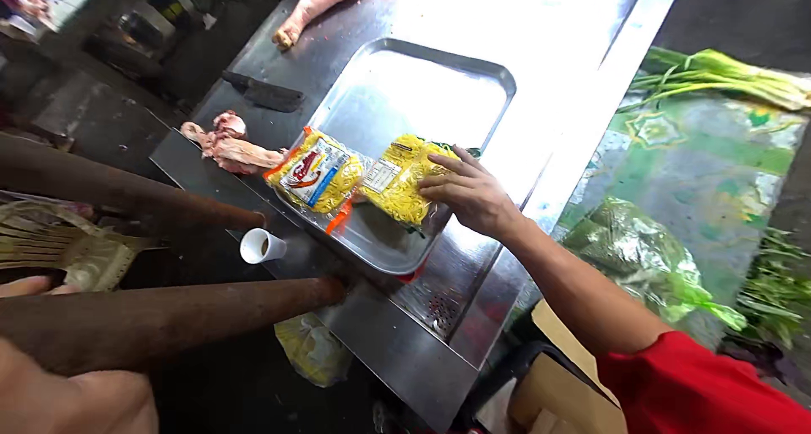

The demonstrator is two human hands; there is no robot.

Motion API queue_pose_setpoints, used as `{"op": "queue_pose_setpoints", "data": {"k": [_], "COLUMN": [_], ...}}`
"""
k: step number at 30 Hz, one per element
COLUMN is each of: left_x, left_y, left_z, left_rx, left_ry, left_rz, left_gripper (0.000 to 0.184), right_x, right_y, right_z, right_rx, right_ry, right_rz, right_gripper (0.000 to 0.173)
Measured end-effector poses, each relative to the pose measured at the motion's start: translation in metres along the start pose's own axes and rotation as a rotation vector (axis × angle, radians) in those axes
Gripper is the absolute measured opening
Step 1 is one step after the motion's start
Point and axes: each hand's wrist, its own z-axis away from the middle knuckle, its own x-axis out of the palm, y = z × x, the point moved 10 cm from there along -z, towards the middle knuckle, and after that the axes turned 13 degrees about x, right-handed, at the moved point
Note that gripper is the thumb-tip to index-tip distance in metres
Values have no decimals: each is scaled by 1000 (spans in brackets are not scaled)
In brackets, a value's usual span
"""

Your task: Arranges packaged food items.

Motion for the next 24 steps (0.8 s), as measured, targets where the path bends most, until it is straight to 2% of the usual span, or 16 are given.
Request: {"op": "queue_pose_setpoints", "data": {"k": [2,5,8,10,13,15,21,24], "left_x": [1,-1,-3,-4,-4,-5,-5,-5], "left_y": [19,28,30,29,27,24,24,28], "left_z": [-13,-16,-17,-17,-16,-14,-12,-13], "left_rx": [-24,-29,-14,-9,7,7,8,28], "left_ry": [117,210,262,266,262,270,275,276], "left_rz": [79,129,110,101,109,119,139,135], "left_gripper": [36,48,61,63,64,63,72,65], "right_x": [-14,-28,-7,20,63,78,116,126], "right_y": [0,27,96,143,190,203,172,165], "right_z": [-40,-118,-180,-201,-199,-193,-199,-196], "right_rx": [46,338,674,836,1022,1120,1123,1137], "right_ry": [89,67,-34,-112,-254,-245,-293,-293], "right_rz": [-22,-52,-92,-45,97,144,192,219], "right_gripper": [25,25,29,31,30,29,28,31]}}
